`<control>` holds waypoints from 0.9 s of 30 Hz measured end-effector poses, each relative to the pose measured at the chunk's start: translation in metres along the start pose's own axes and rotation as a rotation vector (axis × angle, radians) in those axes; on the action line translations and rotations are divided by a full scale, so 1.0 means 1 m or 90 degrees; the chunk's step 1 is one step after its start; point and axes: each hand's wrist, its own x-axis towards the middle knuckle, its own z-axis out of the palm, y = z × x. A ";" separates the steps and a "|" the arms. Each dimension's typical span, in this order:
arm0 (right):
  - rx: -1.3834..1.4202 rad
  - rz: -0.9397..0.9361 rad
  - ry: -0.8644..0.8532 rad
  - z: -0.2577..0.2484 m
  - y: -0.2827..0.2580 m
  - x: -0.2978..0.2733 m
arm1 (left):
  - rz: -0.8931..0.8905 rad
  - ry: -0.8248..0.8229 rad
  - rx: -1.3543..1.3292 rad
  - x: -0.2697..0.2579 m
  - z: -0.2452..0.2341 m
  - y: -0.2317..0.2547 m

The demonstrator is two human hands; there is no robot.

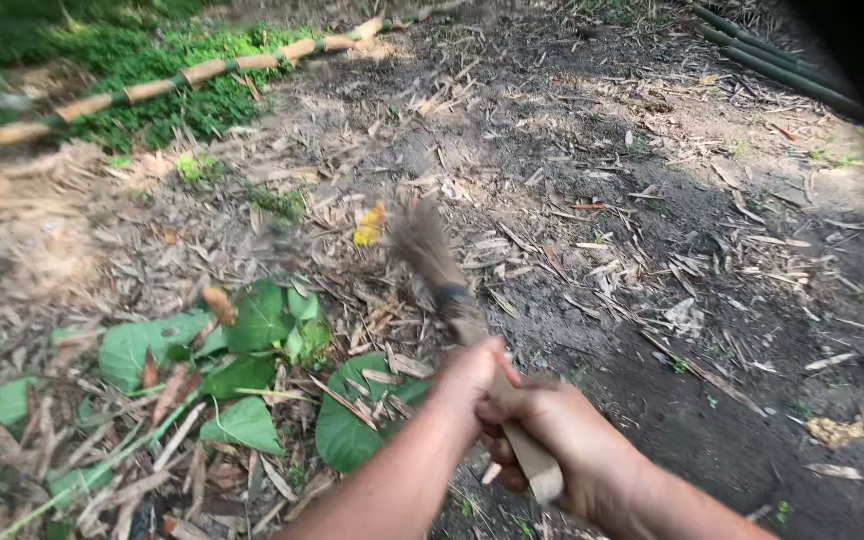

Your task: The person sweeps dry leaves and foliage across the dirt ground using a small hand broom.

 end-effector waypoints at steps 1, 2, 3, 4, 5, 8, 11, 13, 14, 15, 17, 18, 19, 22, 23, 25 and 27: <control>0.007 -0.008 -0.009 -0.003 0.001 -0.002 | -0.025 -0.066 0.124 0.006 0.010 -0.004; 0.000 0.005 0.052 -0.014 0.003 -0.006 | -0.019 -0.070 0.133 0.012 0.022 -0.013; -0.006 0.019 0.113 -0.023 0.003 -0.006 | -0.040 -0.114 0.134 0.018 0.033 -0.022; 0.006 0.017 0.131 -0.035 0.007 -0.008 | -0.078 -0.170 0.134 0.021 0.048 -0.042; 0.043 0.028 0.157 -0.047 0.012 -0.010 | -0.089 -0.188 0.143 0.026 0.061 -0.057; 0.131 0.057 0.192 -0.084 0.026 -0.015 | -0.150 -0.269 0.236 0.036 0.100 -0.083; 0.181 0.081 0.169 -0.118 0.030 -0.012 | -0.295 -0.217 0.244 0.022 0.111 -0.103; 0.197 0.088 0.144 -0.135 0.038 -0.015 | -0.340 -0.273 0.028 0.008 0.117 -0.111; 0.193 0.119 0.100 -0.144 0.034 -0.015 | -0.189 -0.362 0.071 -0.011 0.085 -0.111; 0.188 0.149 0.055 -0.152 0.031 -0.017 | -0.193 -0.412 0.084 -0.025 0.083 -0.111; 0.127 0.100 -0.026 -0.164 0.029 -0.017 | -0.075 -0.491 0.141 -0.045 0.073 -0.098; 0.114 0.122 -0.061 -0.177 0.023 -0.019 | -0.069 -0.539 0.199 -0.046 0.088 -0.099; 0.102 0.143 -0.096 -0.188 0.014 -0.021 | -0.106 -0.416 0.172 -0.042 0.105 -0.097; 0.111 0.154 -0.158 -0.223 -0.014 -0.049 | -0.156 -0.184 0.034 -0.015 0.170 -0.096; 0.073 0.109 -0.134 -0.232 -0.022 -0.064 | -0.153 -0.039 -0.077 -0.010 0.188 -0.098; 0.051 0.067 -0.133 -0.221 -0.025 -0.084 | -0.193 -0.043 -0.085 -0.010 0.196 -0.103; -0.037 0.008 0.063 -0.209 -0.027 -0.100 | -0.217 -0.049 -0.083 -0.006 0.196 -0.091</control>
